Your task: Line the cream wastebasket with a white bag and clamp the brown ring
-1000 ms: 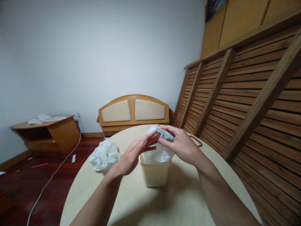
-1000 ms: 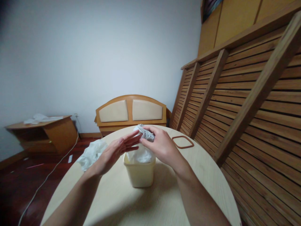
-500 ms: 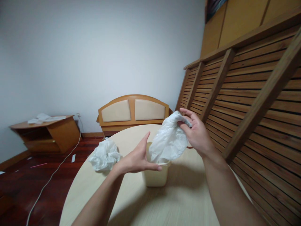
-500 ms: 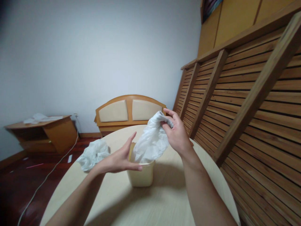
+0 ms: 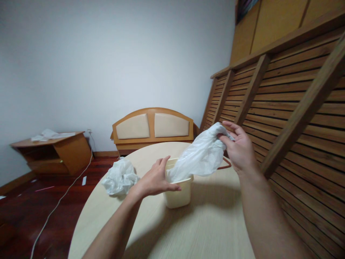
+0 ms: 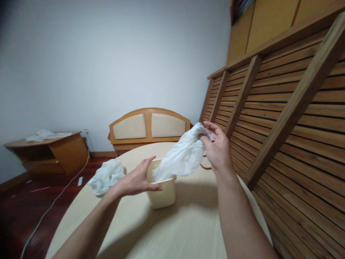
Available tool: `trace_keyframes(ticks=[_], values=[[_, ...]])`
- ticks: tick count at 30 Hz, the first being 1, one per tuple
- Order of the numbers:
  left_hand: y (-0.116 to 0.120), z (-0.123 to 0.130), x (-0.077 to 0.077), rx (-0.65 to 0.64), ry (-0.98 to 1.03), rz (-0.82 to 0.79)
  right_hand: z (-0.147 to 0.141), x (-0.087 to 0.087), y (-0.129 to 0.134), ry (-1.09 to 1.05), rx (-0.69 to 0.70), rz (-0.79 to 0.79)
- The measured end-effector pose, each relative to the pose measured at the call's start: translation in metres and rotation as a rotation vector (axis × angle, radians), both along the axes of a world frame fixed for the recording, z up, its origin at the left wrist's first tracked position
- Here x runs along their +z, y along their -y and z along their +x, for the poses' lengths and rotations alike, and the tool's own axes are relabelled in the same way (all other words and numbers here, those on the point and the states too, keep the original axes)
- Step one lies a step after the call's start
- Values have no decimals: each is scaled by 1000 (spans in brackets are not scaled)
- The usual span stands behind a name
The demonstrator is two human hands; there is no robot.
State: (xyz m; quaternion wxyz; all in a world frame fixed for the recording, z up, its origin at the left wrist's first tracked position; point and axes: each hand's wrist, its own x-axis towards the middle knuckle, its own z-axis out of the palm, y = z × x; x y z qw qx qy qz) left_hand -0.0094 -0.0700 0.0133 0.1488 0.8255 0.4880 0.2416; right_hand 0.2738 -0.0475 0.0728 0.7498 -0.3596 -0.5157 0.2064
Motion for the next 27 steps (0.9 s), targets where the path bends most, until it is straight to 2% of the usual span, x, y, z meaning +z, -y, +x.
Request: trace_keyframes(ticks=[8, 11, 14, 18, 21, 24, 27], values=[[-4, 7, -7, 209, -82, 299, -2, 4, 4, -114, 33, 12], [-11, 5, -13, 247, -92, 421, -1, 5, 5, -82, 6, 0], [-17, 3, -21, 256, -115, 476, 7, -1, -1, -6, -68, -18], [-23, 1, -28, 259, -141, 499, 26, -17, -15, 272, -235, -27], [-25, 0, -31, 234, -146, 496, 39, -34, -24, 603, -361, -171], [-26, -1, -32, 199, -159, 500, 47, -50, -31, 890, -336, -332], [-26, 0, -31, 171, -181, 507, 53, -64, -35, 1038, -289, -410]])
